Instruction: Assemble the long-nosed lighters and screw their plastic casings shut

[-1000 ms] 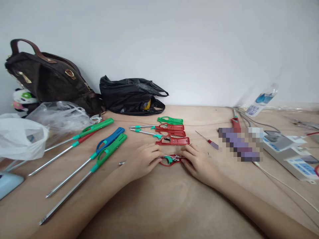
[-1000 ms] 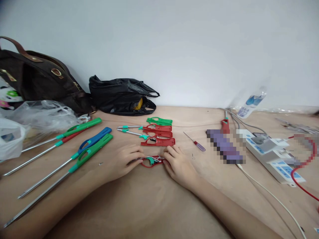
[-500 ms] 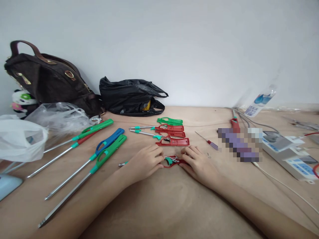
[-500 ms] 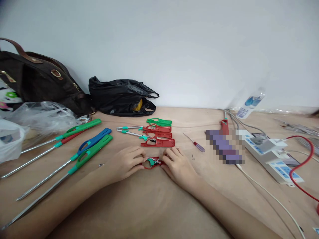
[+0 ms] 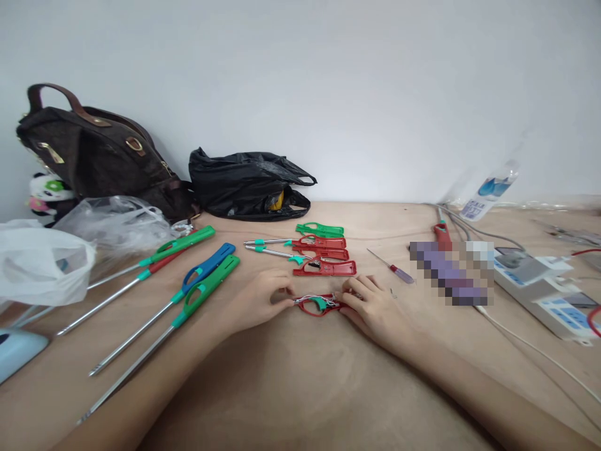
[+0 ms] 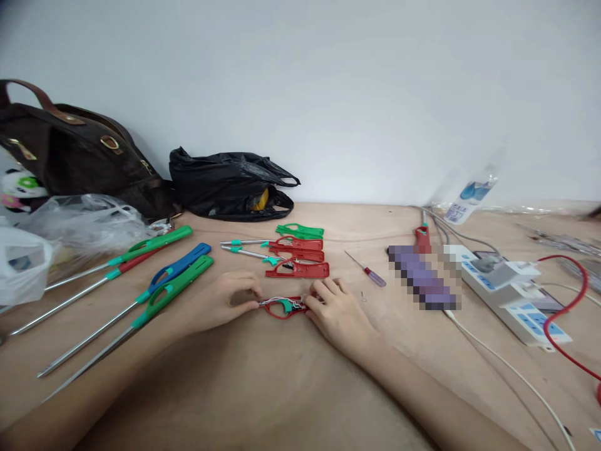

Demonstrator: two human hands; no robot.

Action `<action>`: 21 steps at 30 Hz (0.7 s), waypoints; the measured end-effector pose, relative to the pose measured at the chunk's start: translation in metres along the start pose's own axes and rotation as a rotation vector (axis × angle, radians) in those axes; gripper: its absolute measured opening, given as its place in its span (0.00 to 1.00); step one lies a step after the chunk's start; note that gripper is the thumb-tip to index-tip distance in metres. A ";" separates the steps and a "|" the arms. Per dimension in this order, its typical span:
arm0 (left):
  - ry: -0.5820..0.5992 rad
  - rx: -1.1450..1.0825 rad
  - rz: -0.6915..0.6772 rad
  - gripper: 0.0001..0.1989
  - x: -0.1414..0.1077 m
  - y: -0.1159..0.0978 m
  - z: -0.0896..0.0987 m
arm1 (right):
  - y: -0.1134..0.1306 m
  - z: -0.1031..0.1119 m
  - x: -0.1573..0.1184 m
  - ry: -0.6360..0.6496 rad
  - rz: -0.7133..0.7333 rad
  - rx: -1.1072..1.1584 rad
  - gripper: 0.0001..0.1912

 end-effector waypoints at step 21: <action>0.075 0.262 -0.031 0.10 0.004 -0.007 -0.007 | -0.023 -0.001 0.012 0.099 -0.292 0.389 0.08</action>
Point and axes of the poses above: each hand's wrist, its own x-axis towards the middle knuckle, its own z-axis out of the back of the hand, y = z × x, the point moved 5 cm from there along x, towards the middle knuckle, and after that the axes turned 8 degrees about -y, right-handed, at the moved point
